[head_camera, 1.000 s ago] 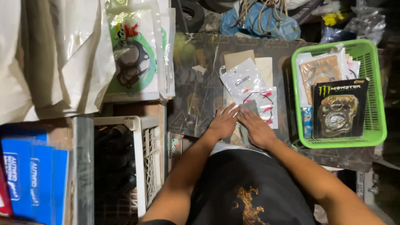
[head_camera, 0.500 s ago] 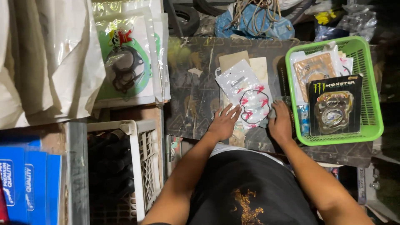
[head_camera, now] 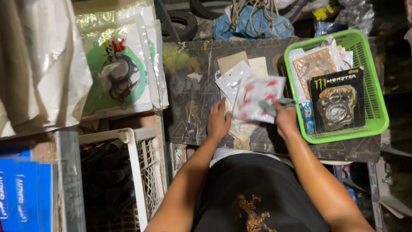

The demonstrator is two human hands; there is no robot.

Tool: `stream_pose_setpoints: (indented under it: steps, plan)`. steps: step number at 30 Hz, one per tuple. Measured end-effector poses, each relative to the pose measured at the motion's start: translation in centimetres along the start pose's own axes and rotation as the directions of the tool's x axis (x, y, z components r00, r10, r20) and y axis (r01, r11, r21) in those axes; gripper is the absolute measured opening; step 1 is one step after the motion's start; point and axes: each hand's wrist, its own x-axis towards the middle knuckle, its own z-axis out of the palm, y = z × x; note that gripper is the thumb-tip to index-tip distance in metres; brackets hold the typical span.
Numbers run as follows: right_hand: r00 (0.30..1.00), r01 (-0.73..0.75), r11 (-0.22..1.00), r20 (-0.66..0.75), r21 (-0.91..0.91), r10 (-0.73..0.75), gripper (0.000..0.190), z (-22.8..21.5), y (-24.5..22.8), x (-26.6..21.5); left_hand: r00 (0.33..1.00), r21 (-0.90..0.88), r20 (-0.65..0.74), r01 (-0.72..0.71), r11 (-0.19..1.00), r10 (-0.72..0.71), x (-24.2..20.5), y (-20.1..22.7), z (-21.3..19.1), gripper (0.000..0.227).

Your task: The person sorts various packaged items on a cluttered table, picking up plastic bags and small boxes and placing them into a green basket. The person handles items one by one, including a package with a Monster Energy logo, and arranges them within the basket.

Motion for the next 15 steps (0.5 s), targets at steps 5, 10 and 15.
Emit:
stream_pose_setpoints:
  steps: [5,10,15]
  plan:
    - [0.937,-0.146,0.762,-0.160,0.631,0.312,0.031,1.7,-7.4,-5.4,0.988,-0.079,0.069,0.141,0.987,-0.136,1.5,0.2,0.6,0.047]
    - [0.902,-0.390,0.773,0.039,0.500,0.430,0.032,2.1,-3.9,-4.8,0.975,-0.001,0.173,0.142,0.990,-0.140,1.4,0.5,1.2,0.059]
    - [0.987,0.157,0.973,0.062,-0.170,-0.149,0.026,2.5,2.1,-0.9,0.948,0.041,0.258,0.184,0.982,-0.189,1.7,0.8,0.6,0.071]
